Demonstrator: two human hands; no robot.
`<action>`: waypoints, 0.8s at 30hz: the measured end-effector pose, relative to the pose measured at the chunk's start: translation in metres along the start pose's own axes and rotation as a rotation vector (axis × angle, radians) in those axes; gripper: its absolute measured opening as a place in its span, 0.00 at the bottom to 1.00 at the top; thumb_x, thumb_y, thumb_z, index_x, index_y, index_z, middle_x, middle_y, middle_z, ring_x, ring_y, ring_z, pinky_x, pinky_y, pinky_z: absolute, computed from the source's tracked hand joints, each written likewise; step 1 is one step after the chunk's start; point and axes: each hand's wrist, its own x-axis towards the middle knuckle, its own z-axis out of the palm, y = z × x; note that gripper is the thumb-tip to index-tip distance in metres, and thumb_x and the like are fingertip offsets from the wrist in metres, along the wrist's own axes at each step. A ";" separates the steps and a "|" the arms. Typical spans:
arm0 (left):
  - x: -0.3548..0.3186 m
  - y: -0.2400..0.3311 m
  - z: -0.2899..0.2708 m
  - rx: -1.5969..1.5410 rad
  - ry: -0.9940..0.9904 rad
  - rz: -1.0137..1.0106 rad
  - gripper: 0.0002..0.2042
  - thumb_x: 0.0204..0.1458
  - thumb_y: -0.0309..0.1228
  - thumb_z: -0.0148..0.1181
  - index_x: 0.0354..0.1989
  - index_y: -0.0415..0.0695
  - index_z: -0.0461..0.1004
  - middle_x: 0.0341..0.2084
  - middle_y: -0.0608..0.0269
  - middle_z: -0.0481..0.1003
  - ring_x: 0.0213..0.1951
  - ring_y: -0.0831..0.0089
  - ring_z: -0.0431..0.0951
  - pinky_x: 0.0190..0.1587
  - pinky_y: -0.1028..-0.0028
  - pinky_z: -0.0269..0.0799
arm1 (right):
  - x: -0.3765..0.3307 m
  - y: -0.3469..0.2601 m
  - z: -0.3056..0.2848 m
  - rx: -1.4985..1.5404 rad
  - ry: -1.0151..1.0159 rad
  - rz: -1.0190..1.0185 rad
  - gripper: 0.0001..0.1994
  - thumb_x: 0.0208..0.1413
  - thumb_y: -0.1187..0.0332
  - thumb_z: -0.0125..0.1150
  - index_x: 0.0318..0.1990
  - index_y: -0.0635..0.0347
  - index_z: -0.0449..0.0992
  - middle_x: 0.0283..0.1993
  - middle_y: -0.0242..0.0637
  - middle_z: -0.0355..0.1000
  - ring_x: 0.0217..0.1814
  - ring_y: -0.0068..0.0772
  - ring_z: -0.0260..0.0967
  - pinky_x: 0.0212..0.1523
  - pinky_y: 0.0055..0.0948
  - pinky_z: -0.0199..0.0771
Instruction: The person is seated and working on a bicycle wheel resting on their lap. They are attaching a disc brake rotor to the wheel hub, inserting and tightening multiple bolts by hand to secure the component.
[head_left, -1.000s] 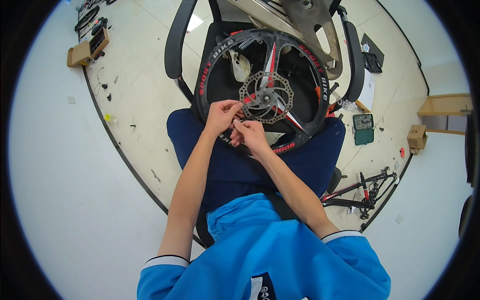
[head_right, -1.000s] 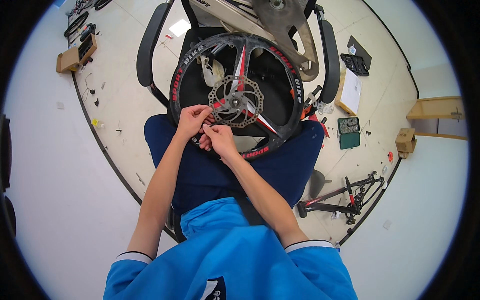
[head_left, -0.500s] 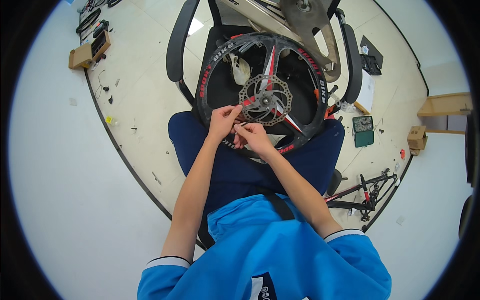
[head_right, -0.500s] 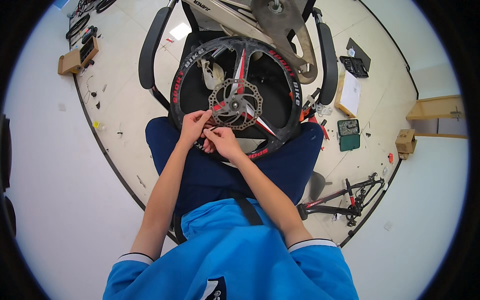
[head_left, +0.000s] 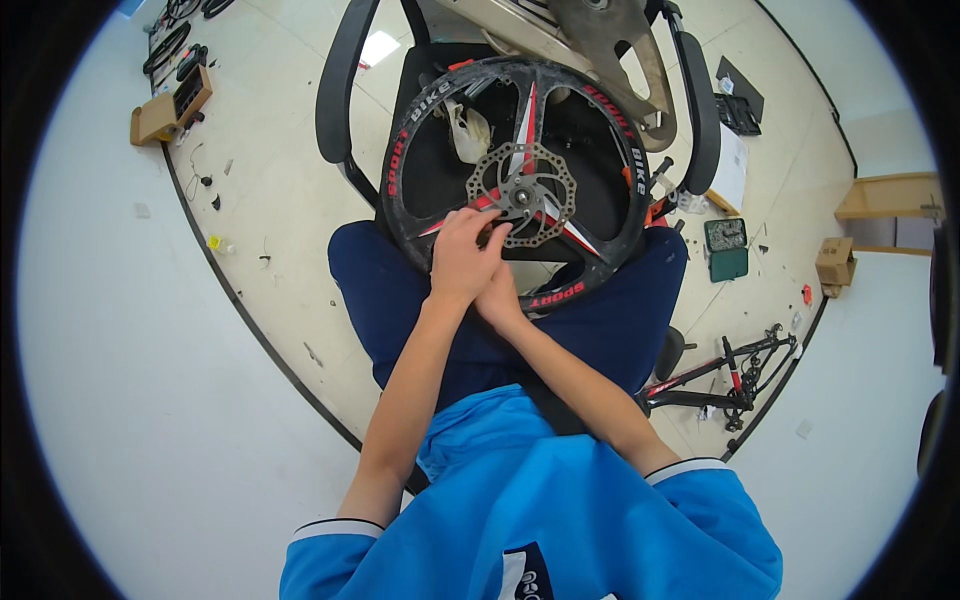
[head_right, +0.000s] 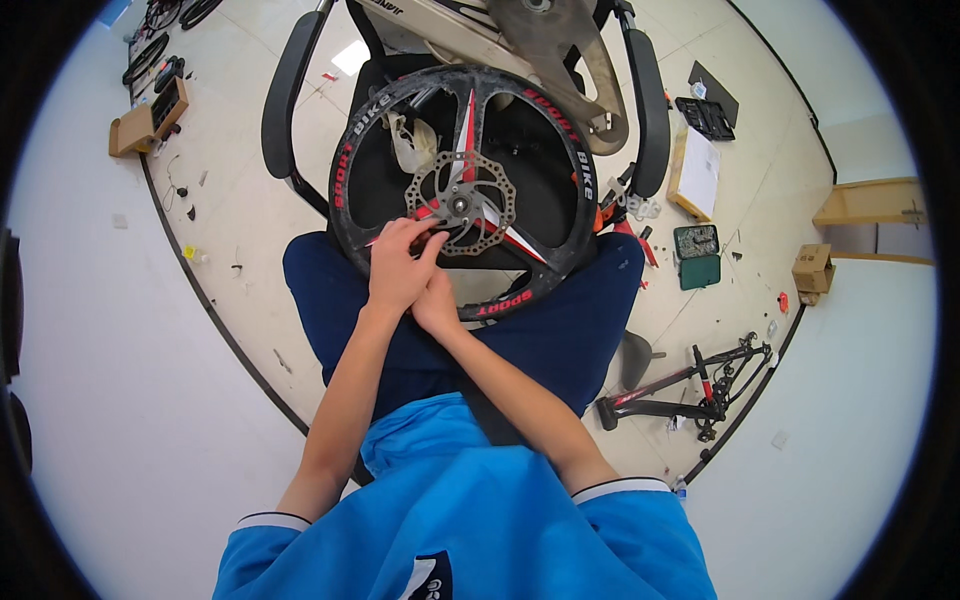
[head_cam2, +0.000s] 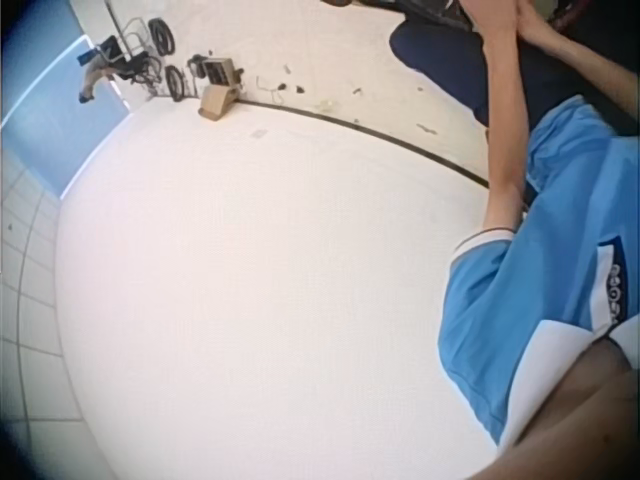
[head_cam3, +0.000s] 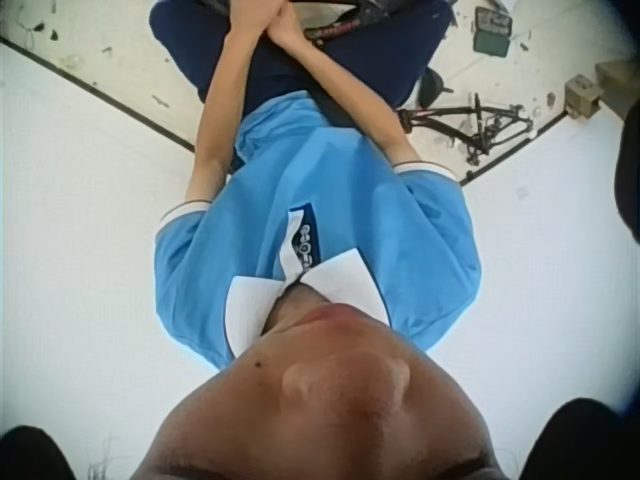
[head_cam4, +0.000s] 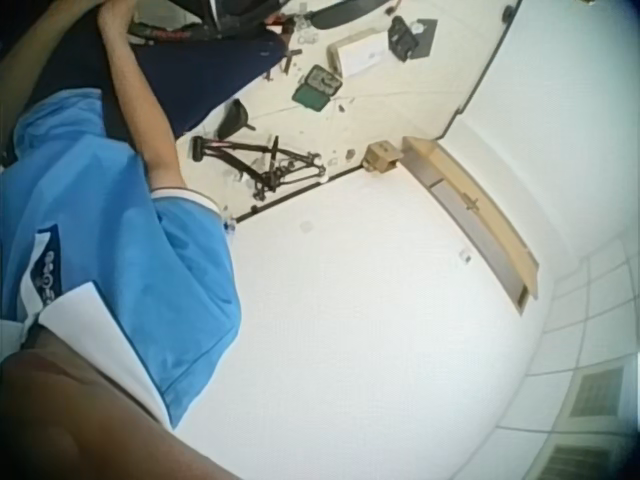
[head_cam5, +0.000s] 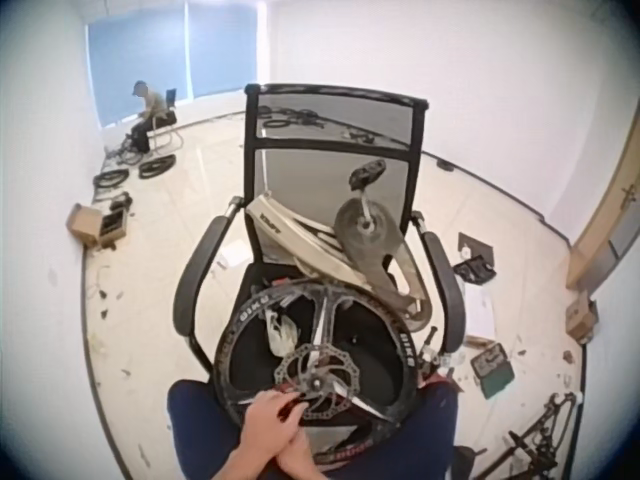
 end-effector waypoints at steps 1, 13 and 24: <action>0.003 0.002 0.004 0.012 -0.031 0.045 0.10 0.48 0.28 0.69 0.38 0.37 0.82 0.28 0.56 0.78 0.35 0.61 0.77 0.39 0.68 0.73 | -0.002 0.001 0.000 -0.133 0.016 -0.036 0.14 0.61 0.66 0.59 0.49 0.67 0.73 0.36 0.41 0.78 0.40 0.40 0.77 0.40 0.37 0.76; -0.006 0.017 0.024 -0.175 0.022 0.073 0.06 0.48 0.22 0.67 0.36 0.37 0.81 0.30 0.54 0.80 0.30 0.64 0.81 0.35 0.72 0.75 | 0.008 0.030 -0.017 -0.008 -0.159 -0.170 0.15 0.58 0.68 0.62 0.50 0.66 0.72 0.47 0.45 0.75 0.51 0.37 0.73 0.51 0.36 0.72; -0.010 0.008 0.021 -0.956 -0.129 -0.782 0.09 0.59 0.28 0.63 0.41 0.33 0.79 0.34 0.56 0.82 0.33 0.73 0.82 0.40 0.76 0.79 | -0.011 -0.030 -0.151 -0.221 -0.214 0.089 0.14 0.69 0.63 0.50 0.34 0.63 0.72 0.23 0.28 0.68 0.24 0.18 0.65 0.30 0.21 0.68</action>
